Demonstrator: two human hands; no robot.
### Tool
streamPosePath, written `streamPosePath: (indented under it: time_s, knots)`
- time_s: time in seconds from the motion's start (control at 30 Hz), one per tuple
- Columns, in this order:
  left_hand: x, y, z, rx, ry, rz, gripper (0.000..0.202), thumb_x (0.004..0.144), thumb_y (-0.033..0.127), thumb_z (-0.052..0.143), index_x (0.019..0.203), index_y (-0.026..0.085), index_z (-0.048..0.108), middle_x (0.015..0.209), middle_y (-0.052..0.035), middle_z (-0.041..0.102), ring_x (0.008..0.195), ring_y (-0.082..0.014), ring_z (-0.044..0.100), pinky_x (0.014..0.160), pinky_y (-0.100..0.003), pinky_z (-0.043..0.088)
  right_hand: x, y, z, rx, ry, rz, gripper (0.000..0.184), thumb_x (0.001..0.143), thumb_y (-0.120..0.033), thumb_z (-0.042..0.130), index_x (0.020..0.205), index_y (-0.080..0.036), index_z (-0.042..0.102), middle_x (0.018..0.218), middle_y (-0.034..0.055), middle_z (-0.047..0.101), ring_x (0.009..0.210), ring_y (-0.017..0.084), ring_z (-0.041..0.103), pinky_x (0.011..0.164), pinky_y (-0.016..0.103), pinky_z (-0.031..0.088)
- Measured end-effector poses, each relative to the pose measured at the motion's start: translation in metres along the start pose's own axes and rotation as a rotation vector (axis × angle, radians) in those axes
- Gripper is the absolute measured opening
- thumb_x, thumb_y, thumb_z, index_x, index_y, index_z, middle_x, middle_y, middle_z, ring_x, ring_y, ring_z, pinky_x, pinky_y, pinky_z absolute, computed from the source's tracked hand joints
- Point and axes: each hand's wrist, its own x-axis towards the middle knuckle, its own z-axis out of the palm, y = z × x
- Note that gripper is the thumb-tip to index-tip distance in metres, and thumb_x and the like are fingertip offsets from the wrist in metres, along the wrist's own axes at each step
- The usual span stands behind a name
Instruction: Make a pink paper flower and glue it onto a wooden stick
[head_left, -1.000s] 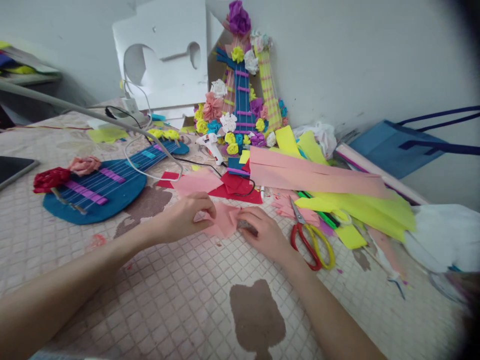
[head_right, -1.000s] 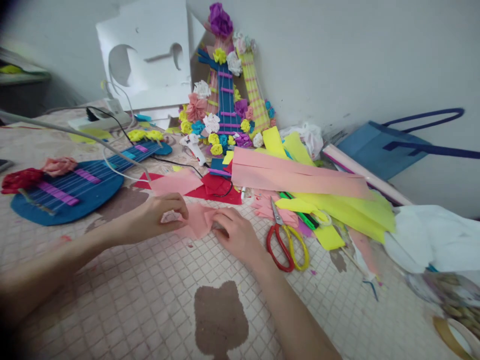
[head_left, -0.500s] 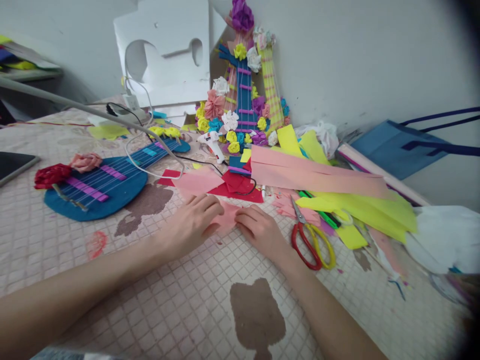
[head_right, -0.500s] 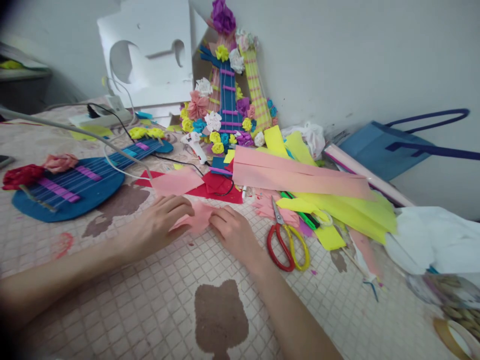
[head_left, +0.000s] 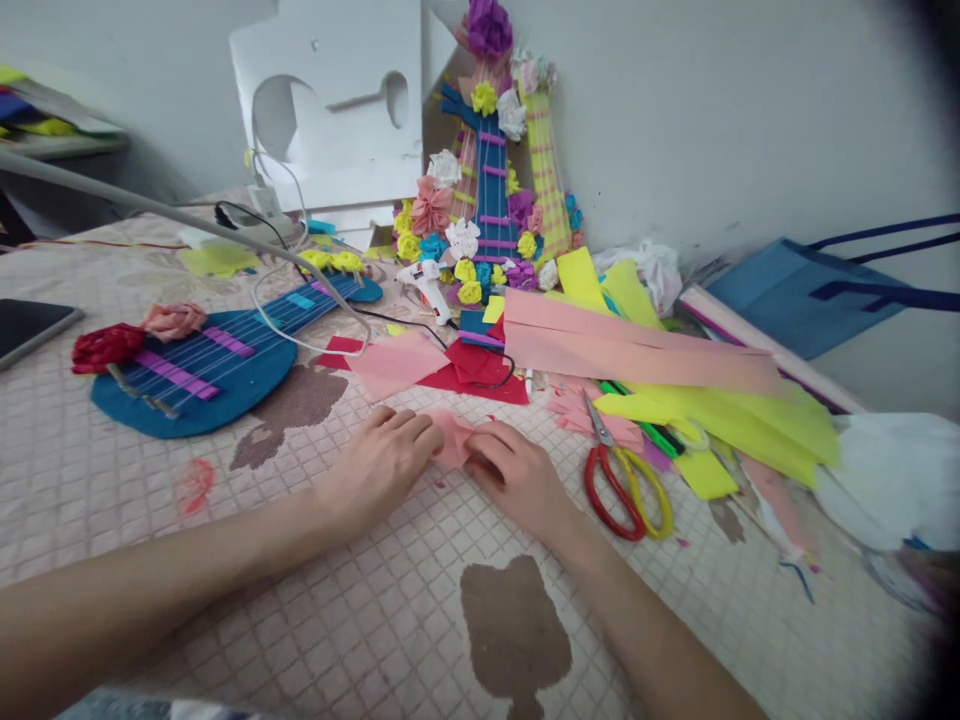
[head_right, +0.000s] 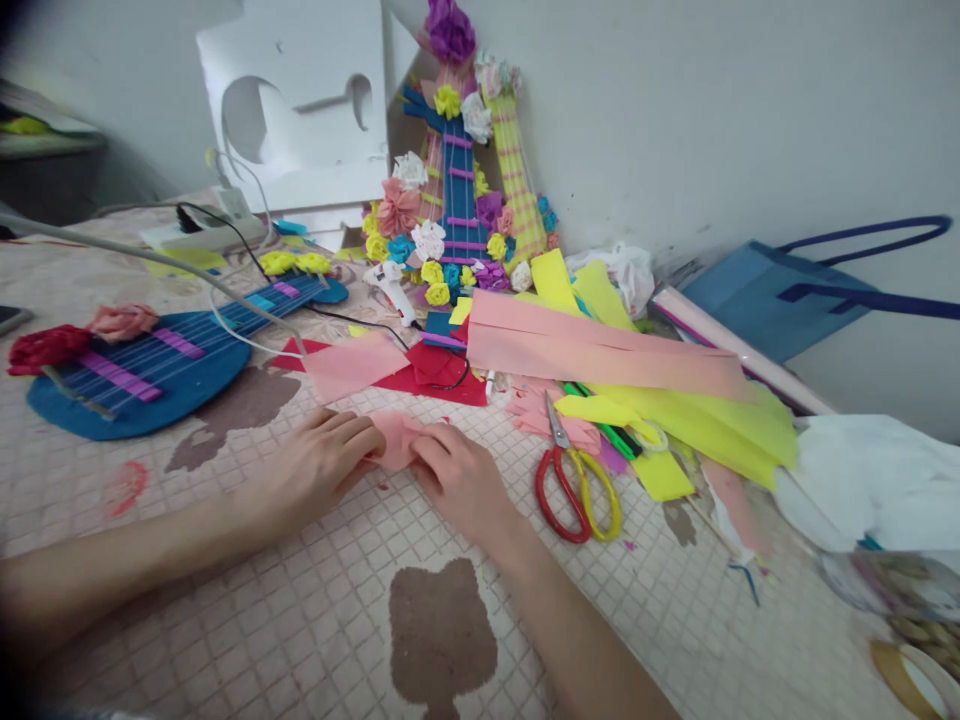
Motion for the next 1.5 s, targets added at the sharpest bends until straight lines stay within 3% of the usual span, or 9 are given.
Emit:
streamPosePath:
  time_s: [0.2, 0.3, 0.47, 0.63, 0.83, 1.03, 1.5]
  knots:
    - [0.004, -0.006, -0.003, -0.109, 0.023, 0.092, 0.018, 0.093, 0.016, 0.041, 0.082, 0.016, 0.055, 0.081, -0.0024, 0.06, 0.076, -0.0161, 0.053, 0.075, -0.033, 0.036, 0.001, 0.006, 0.003, -0.004, 0.033, -0.064, 0.015, 0.09, -0.018, 0.046, 0.093, -0.021, 0.061, 0.099, 0.0064, 0.063, 0.093, 0.018, 0.059, 0.083, 0.034, 0.051]
    - [0.005, -0.01, -0.001, -0.133, 0.051, 0.122, 0.01, 0.091, 0.014, 0.045, 0.088, 0.016, 0.054, 0.089, -0.0035, 0.059, 0.084, -0.0173, 0.053, 0.079, -0.033, 0.037, -0.001, 0.007, 0.0, -0.059, 0.052, -0.085, 0.016, 0.091, -0.018, 0.046, 0.092, -0.021, 0.061, 0.097, 0.0065, 0.064, 0.092, 0.018, 0.059, 0.082, 0.034, 0.05]
    - [0.005, -0.013, -0.003, -0.161, 0.114, -0.012, 0.013, 0.081, 0.009, 0.055, 0.091, 0.016, 0.05, 0.096, -0.0055, 0.056, 0.09, -0.0203, 0.053, 0.076, -0.033, 0.04, -0.007, 0.005, -0.005, -0.02, 0.006, -0.021, 0.016, 0.088, -0.014, 0.048, 0.099, -0.021, 0.058, 0.101, 0.0065, 0.062, 0.094, 0.019, 0.059, 0.079, 0.032, 0.051]
    - [0.001, -0.011, -0.009, -0.161, 0.0, 0.023, 0.007, 0.082, 0.01, 0.056, 0.078, 0.016, 0.055, 0.081, -0.0025, 0.057, 0.082, -0.0189, 0.052, 0.074, -0.032, 0.039, -0.007, 0.007, -0.003, 0.064, -0.029, 0.041, 0.013, 0.085, -0.011, 0.051, 0.088, -0.022, 0.058, 0.093, 0.0043, 0.062, 0.089, 0.017, 0.059, 0.076, 0.03, 0.05]
    - [-0.006, -0.015, -0.002, -0.312, -0.097, -0.031, 0.01, 0.086, 0.013, 0.051, 0.081, 0.017, 0.058, 0.082, -0.0027, 0.059, 0.079, -0.0166, 0.054, 0.073, -0.03, 0.04, -0.006, 0.009, -0.002, 0.156, -0.035, 0.09, 0.015, 0.081, -0.009, 0.057, 0.088, -0.022, 0.057, 0.092, 0.0028, 0.06, 0.088, 0.017, 0.057, 0.073, 0.028, 0.047]
    - [-0.006, -0.017, 0.005, -0.502, -0.062, -0.135, 0.01, 0.076, 0.008, 0.056, 0.082, 0.016, 0.056, 0.084, -0.0025, 0.057, 0.075, -0.0141, 0.054, 0.066, -0.024, 0.042, -0.005, 0.004, -0.007, 0.215, -0.088, 0.138, 0.013, 0.081, -0.009, 0.057, 0.084, -0.022, 0.057, 0.09, 0.002, 0.057, 0.087, 0.015, 0.055, 0.072, 0.027, 0.045]
    - [-0.004, -0.016, 0.009, -0.474, -0.021, -0.159, 0.009, 0.08, 0.01, 0.05, 0.074, 0.015, 0.055, 0.076, -0.0009, 0.053, 0.068, -0.0116, 0.05, 0.061, -0.023, 0.037, -0.001, -0.003, 0.0, 0.168, -0.046, 0.288, 0.011, 0.085, -0.016, 0.053, 0.075, -0.02, 0.051, 0.079, -0.0002, 0.051, 0.074, 0.013, 0.051, 0.064, 0.025, 0.038]
